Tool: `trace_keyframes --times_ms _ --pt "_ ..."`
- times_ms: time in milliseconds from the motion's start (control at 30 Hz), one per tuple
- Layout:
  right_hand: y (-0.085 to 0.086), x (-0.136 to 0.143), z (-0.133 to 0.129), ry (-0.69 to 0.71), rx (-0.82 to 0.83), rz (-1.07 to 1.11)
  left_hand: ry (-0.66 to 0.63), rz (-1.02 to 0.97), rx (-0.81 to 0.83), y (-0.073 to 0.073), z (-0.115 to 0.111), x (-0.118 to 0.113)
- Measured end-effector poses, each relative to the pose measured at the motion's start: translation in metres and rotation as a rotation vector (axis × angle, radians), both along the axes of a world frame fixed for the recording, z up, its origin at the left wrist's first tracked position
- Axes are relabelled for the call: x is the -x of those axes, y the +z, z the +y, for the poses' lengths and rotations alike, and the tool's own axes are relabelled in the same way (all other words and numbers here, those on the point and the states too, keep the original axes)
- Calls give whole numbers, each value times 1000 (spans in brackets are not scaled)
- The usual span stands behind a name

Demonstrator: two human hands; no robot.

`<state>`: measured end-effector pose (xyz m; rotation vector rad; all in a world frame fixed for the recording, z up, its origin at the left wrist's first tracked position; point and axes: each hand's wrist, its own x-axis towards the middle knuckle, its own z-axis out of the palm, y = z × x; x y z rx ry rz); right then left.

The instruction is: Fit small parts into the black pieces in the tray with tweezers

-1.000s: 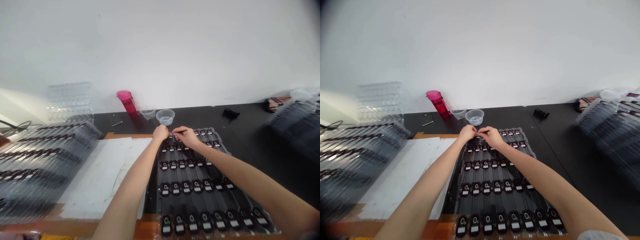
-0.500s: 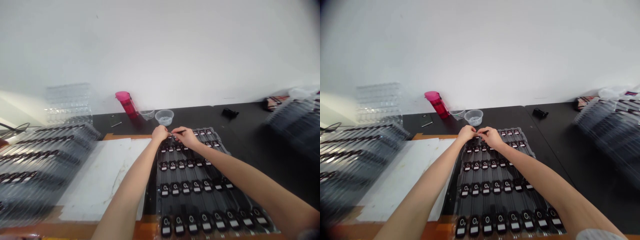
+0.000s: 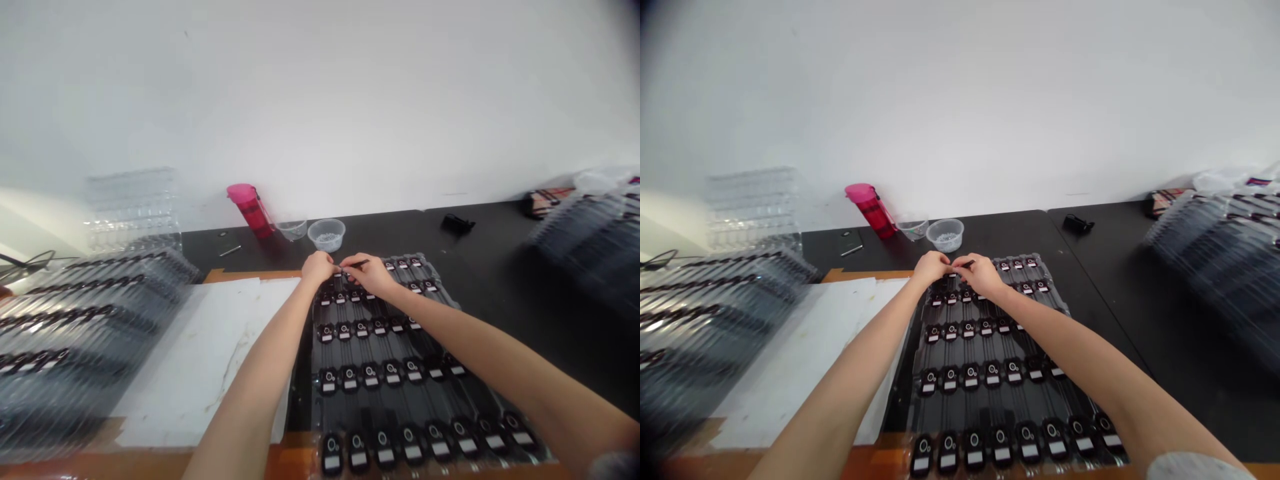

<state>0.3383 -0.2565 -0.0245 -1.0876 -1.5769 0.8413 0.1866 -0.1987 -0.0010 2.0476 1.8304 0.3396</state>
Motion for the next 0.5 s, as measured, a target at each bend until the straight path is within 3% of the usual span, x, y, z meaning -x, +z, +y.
trace_keyframes --times_ms 500 --pt "5 -1 -1 12 39 22 -2 -16 4 0 -1 2"
